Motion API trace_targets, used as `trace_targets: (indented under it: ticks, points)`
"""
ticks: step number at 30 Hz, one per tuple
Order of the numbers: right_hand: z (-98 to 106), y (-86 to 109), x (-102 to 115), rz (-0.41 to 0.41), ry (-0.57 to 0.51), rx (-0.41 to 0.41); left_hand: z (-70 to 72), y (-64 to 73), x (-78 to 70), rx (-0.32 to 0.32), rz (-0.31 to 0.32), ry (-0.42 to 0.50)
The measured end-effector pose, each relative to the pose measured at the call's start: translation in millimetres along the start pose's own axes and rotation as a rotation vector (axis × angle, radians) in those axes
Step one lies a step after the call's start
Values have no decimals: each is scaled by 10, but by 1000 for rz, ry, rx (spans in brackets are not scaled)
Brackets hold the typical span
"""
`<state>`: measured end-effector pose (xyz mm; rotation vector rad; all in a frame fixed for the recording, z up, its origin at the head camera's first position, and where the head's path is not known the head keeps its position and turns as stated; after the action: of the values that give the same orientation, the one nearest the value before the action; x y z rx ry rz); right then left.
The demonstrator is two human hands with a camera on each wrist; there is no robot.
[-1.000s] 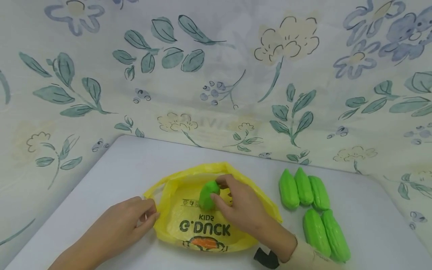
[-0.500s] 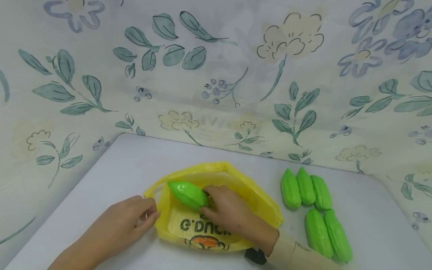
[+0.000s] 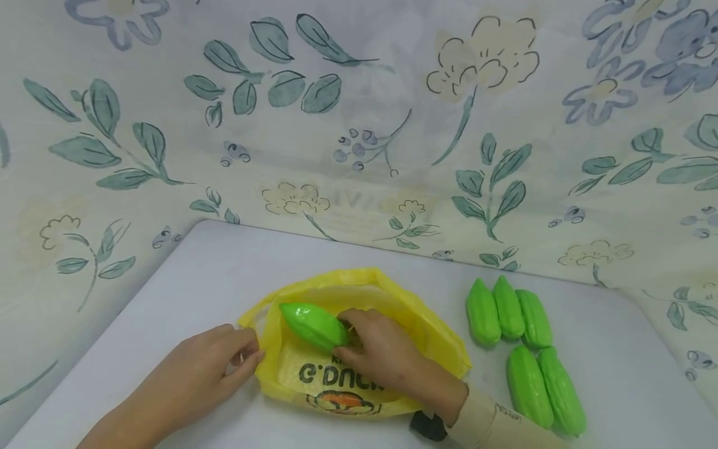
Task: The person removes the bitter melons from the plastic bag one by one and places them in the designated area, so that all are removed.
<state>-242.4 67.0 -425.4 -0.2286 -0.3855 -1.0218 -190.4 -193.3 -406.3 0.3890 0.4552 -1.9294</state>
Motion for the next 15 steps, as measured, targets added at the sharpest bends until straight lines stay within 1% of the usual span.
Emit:
trace_targets:
  ticks: [11, 15]
  points:
    - [49, 51, -3, -14, -58, 38, 38, -14, -18, 20, 30, -7]
    - [91, 85, 4, -15, -82, 44, 42, -5, -14, 11, 21, -17]
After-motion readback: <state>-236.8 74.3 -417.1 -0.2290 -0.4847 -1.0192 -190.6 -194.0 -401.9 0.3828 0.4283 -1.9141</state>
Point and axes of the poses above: each hand's wrist, its own y-axis away from the middle knuckle, its own z-axis out of the back of the hand, x = y × z, the point moved 3 cm from there along -y, towards the middle knuckle, and after that the axes turned 6 degrees about y, right-handed, at the moved point
